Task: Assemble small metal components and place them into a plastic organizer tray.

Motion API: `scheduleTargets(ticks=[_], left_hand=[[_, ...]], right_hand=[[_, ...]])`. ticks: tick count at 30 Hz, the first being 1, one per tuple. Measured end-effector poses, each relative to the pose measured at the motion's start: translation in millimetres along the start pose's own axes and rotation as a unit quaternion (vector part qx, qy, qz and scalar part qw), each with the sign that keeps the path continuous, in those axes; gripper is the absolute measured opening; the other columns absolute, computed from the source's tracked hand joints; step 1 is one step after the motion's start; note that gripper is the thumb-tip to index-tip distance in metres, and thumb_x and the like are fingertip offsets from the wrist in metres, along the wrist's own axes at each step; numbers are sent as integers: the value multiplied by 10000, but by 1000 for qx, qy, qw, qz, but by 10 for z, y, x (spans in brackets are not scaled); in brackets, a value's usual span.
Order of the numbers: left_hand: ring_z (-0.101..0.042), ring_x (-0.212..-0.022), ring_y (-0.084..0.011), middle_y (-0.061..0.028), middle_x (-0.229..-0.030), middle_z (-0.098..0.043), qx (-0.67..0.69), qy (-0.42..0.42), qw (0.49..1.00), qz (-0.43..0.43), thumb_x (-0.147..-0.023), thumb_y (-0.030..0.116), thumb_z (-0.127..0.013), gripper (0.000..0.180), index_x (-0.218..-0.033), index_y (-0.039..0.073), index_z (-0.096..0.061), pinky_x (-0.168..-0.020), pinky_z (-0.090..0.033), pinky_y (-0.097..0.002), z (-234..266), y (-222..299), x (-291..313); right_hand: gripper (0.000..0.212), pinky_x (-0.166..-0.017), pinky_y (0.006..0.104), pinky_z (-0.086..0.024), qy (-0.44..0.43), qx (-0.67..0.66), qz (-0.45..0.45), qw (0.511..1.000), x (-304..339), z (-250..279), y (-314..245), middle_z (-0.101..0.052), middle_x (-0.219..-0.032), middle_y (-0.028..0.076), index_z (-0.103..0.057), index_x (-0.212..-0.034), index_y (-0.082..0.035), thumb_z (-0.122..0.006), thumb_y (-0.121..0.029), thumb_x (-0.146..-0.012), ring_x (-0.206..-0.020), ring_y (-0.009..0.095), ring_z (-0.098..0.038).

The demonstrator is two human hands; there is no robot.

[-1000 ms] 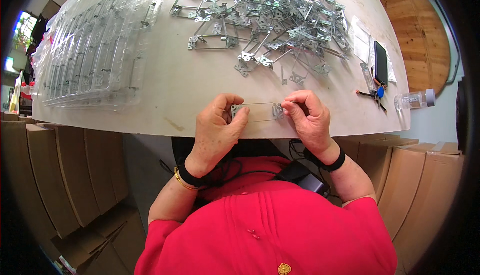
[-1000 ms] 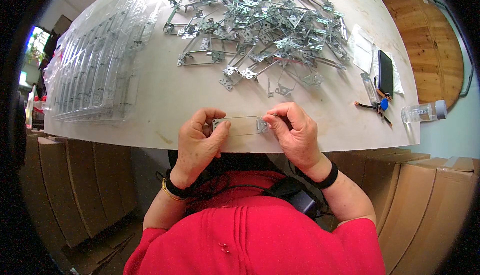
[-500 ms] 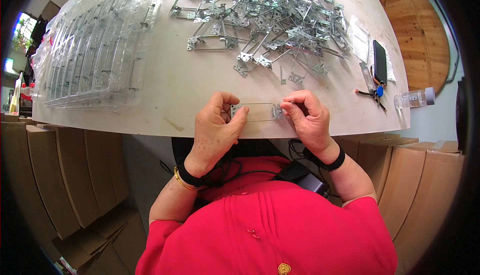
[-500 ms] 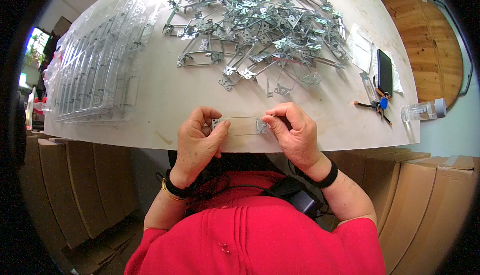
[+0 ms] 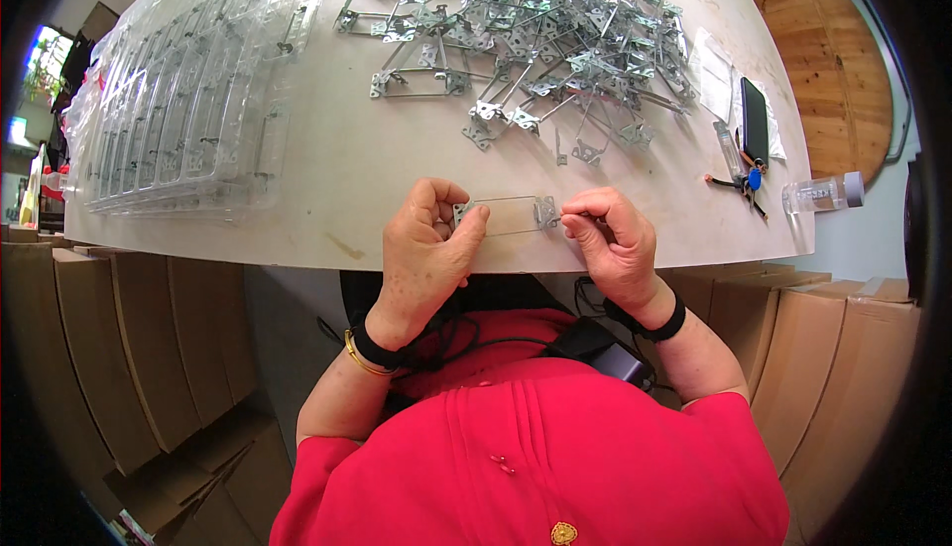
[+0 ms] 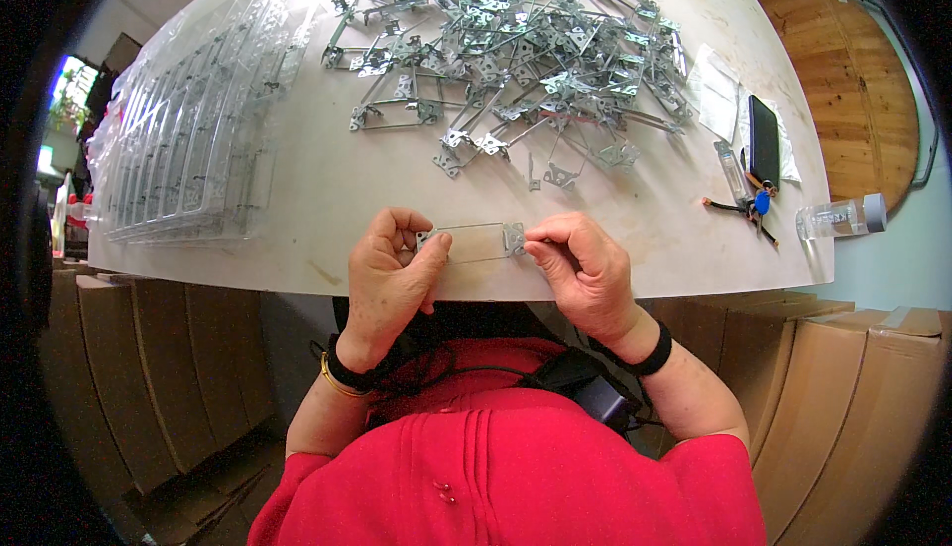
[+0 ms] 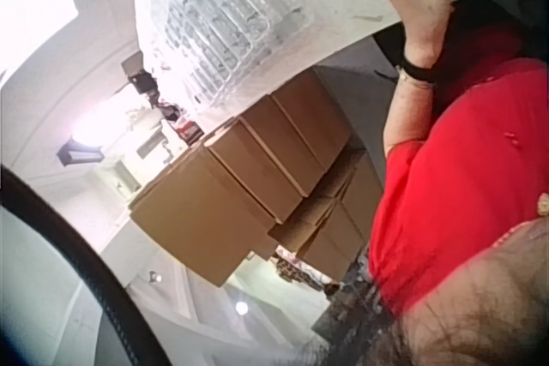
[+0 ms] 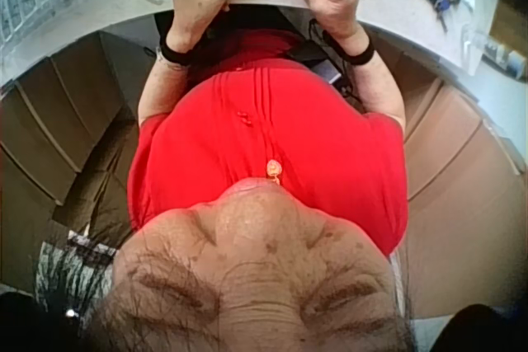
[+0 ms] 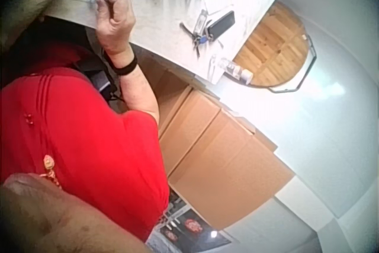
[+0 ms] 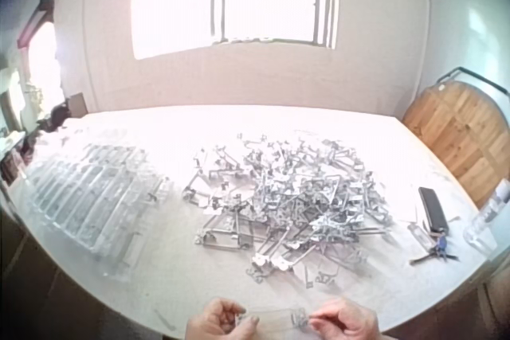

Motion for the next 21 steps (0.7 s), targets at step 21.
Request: scheduleTargets(ticks=[21], left_hand=[[-525,-495,-30,20,-742,-589,-1,4,1000,-13,-998,88,-736,215,-1123,-10,-591,-398,-397,-213,8,-34,-3]], right_hand=[[118,-745,313,-553,-9,45,10,999,-37,9,-90,-716,-972,104,-704,-1059,-23,-757,13,-960,-821,223,-689]])
Point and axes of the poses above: each hand's wrist, its own x-axis away from the middle knuckle, its own z-axis out of the back of the hand, y = z × x, the point moved 3 cm from there along -x, towards the middle knuckle
